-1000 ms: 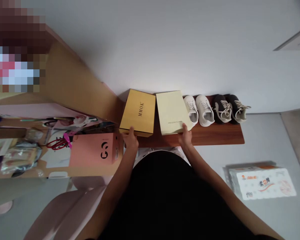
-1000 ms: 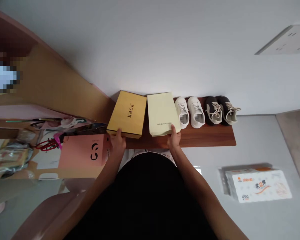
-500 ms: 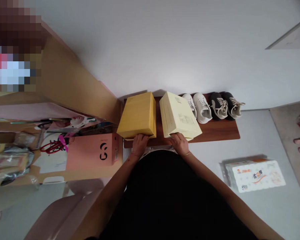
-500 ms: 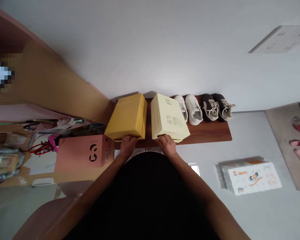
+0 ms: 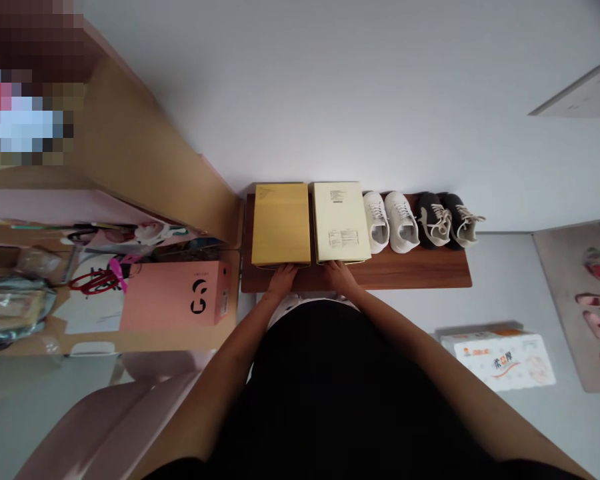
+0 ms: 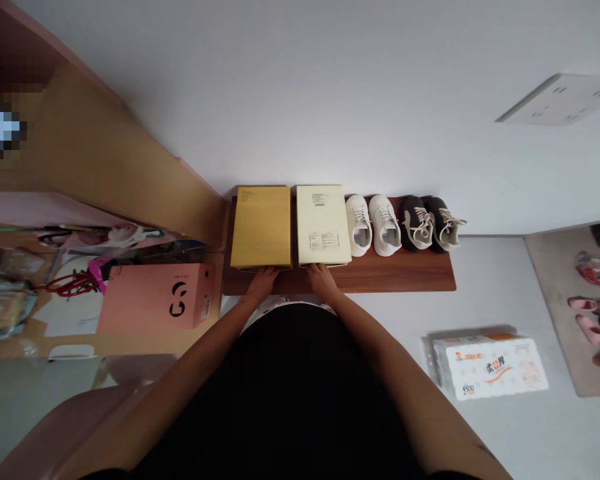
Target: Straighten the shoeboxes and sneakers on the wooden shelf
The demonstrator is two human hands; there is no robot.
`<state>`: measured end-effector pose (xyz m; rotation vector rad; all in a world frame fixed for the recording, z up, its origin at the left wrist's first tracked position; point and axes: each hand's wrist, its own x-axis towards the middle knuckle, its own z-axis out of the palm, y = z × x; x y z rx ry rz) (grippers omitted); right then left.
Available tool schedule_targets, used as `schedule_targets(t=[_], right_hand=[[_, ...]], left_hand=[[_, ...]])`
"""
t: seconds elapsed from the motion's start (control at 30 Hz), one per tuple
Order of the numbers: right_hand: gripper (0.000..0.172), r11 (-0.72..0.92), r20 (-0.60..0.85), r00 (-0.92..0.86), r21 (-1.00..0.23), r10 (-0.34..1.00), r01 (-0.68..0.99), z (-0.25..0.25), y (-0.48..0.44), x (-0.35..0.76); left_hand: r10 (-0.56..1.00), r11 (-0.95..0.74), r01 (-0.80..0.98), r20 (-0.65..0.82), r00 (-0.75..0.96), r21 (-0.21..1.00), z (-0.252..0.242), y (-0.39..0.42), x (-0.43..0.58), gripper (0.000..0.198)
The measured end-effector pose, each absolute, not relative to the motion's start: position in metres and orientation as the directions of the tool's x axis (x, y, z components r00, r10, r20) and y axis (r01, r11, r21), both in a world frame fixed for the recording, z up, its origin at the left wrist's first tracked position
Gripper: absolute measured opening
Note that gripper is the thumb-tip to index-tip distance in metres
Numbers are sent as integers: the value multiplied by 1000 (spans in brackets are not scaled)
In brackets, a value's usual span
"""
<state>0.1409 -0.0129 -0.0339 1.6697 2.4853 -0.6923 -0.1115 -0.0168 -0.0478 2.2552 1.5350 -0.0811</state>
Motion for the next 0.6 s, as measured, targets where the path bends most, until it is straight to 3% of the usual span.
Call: schedule_targets(t=[0.13,0.33,0.47,0.6], right_hand=[[55,308,-248,-430,-412,868,858,-40,-14,147],[41,328,-5,-401,-565,916,757,-36,-31,162],[29,223,109,-199,-624,974,749,-26,-41,187],[26,-11,123,130,-685,984,729,-20,-47,232]], left_hand=[[883,-269,910,-297,363,315,-50,-11,-110,59],[936,-183,945,-245,251,269,-35,-24,-104,55],[976,-48,962,-194,103,269,-19,-40,-95,49],[987,-40,911,-126,100,411,-1,-37,-83,40]])
